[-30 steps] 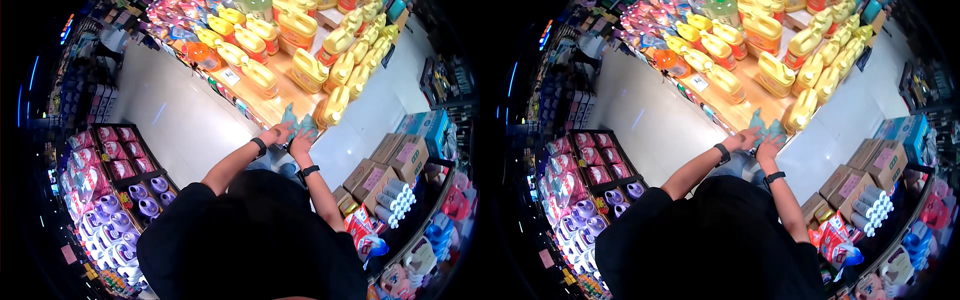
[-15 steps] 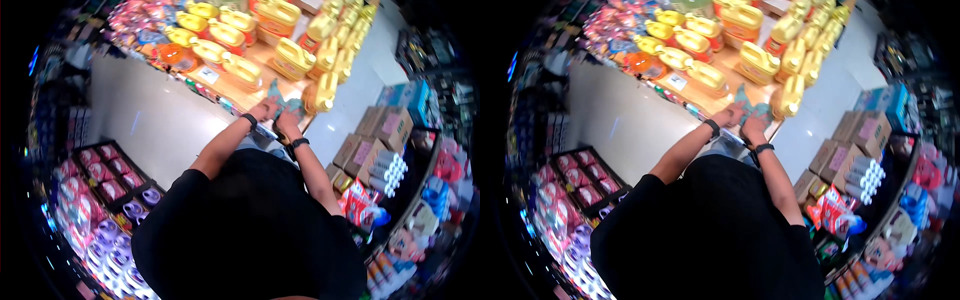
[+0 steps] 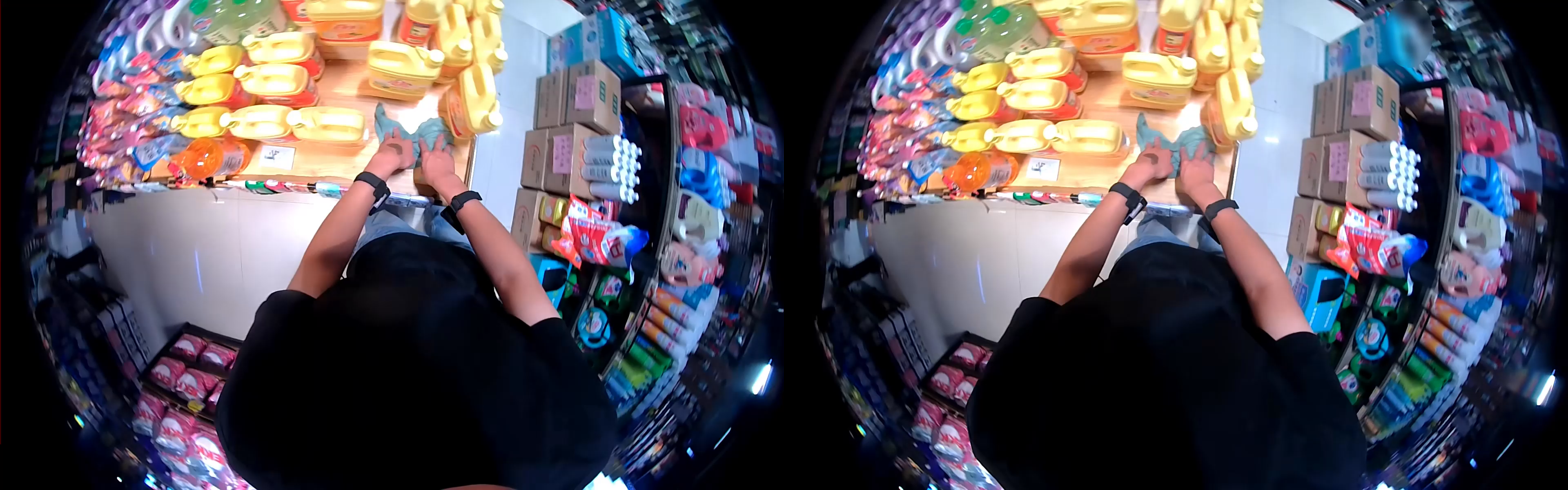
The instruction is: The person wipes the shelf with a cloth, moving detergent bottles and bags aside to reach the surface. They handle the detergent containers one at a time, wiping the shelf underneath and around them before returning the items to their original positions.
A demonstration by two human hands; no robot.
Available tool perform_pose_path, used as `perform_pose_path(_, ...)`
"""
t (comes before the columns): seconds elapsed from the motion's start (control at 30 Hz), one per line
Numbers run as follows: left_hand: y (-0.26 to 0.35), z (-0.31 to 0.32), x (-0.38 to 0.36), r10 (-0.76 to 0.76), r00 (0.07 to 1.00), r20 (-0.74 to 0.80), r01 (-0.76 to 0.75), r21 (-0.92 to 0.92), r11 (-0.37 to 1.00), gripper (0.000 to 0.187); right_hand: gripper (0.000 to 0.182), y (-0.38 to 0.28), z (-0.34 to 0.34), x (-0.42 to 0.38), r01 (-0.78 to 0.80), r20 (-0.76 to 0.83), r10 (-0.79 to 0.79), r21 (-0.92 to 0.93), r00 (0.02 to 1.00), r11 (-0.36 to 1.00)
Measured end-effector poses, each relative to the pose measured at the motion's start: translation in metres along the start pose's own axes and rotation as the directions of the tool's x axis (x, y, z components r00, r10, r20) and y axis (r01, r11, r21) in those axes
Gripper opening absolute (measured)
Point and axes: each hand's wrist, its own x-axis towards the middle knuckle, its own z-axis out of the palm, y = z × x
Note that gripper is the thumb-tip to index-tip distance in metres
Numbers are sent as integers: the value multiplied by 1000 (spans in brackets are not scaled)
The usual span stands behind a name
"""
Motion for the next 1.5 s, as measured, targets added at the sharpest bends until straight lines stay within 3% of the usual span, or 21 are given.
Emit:
perform_pose_path(0.03, 5, 1, 0, -6, 998, 62, 4, 30, 1000, 54, 63, 4, -2, -7, 24, -1, -24, -3, 1000, 1000)
perform_pose_path(0.07, 10, 6, -6, 6, 1000, 12, -6, 17, 1000, 49, 53, 7, -3, -19, 51, -94, -57, -64, 994, 997)
perform_pose_path(0.17, 34, 5, -22, 175, 978, 115, -177, 14, 984, 43, 38, 22, 6, -37, 125, -110, -126, -13, 986, 992)
perform_pose_path(0.2, 40, 11, -28, 219, 975, 50, -216, -48, 975, 39, 25, 26, 11, -44, 139, -172, -137, 0, 976, 990)
perform_pose_path(0.23, 48, 17, -23, 198, 975, 99, -190, -84, 978, 33, 20, 29, 7, -52, 138, -118, -134, 27, 984, 990)
perform_pose_path(0.3, 55, 35, -18, 207, 972, 114, -190, -141, 972, 36, 19, 36, -1, -62, 142, 15, -143, 68, 990, 988)
perform_pose_path(0.37, 48, 51, 1, 250, 956, 151, -211, -237, 948, 36, 19, 54, 0, -70, 241, -79, -230, 202, 970, 949)
perform_pose_path(0.43, 40, 58, 16, 161, 974, 160, -120, -239, 964, 37, 23, 74, 14, -64, 318, -186, -271, 309, 945, 896)
perform_pose_path(0.5, 55, 35, -1, 95, 985, 143, -37, -362, 932, 36, 29, 97, -9, -54, 315, 9, -366, 490, 930, 812)
perform_pose_path(0.57, 76, 21, -26, 52, 998, -31, -60, -483, 874, 30, 35, 123, -61, -77, 351, -30, -420, 604, 907, 715)
perform_pose_path(0.63, 114, 2, -56, 25, 976, -215, -149, -582, 799, 25, 39, 157, -63, -87, 462, -217, -452, 695, 865, 551)
perform_pose_path(0.7, 165, -19, -78, 28, 954, -298, -210, -601, 771, 18, 41, 191, -90, -108, 524, -344, -457, 772, 820, 360)
perform_pose_path(0.77, 215, -22, -95, 16, 905, -426, -315, -643, 698, 17, 42, 230, -113, -135, 487, -349, -435, 832, 830, 264)
perform_pose_path(0.87, 290, -35, -102, 105, 864, -493, -391, -524, 756, 26, 43, 281, -120, -159, 416, -355, -413, 907, 839, 66)
perform_pose_path(0.9, 320, -38, -99, 161, 798, -580, -458, -410, 789, 30, 42, 293, -118, -166, 375, -352, -392, 927, 850, -19)
perform_pose_path(0.97, 376, -42, -94, 167, 803, -572, -388, -289, 875, 39, 42, 313, -113, -171, 361, -374, -260, 927, 890, -100)
perform_pose_path(1.0, 400, -46, -94, 228, 740, -632, -420, -170, 892, 43, 41, 322, -108, -172, 351, -373, -188, 926, 909, -140)
perform_pose_path(1.1, 432, -50, -75, 319, 658, -682, -483, -58, 873, 40, 41, 349, -95, -161, 315, -328, -55, 934, 943, -169)
perform_pose_path(1.23, 443, -51, -42, 342, 733, -588, -511, -145, 847, 33, 47, 382, -122, -176, 339, -361, -27, 844, 932, 416)
perform_pose_path(1.4, 450, -66, -5, 377, 734, -565, -537, -143, 831, 26, 43, 410, -133, -156, 310, -320, -47, 857, 946, 411)
perform_pose_path(1.5, 439, -95, 14, 352, 734, -580, -537, -179, 824, 22, 39, 415, -148, -118, 399, -413, -68, 804, 908, 441)
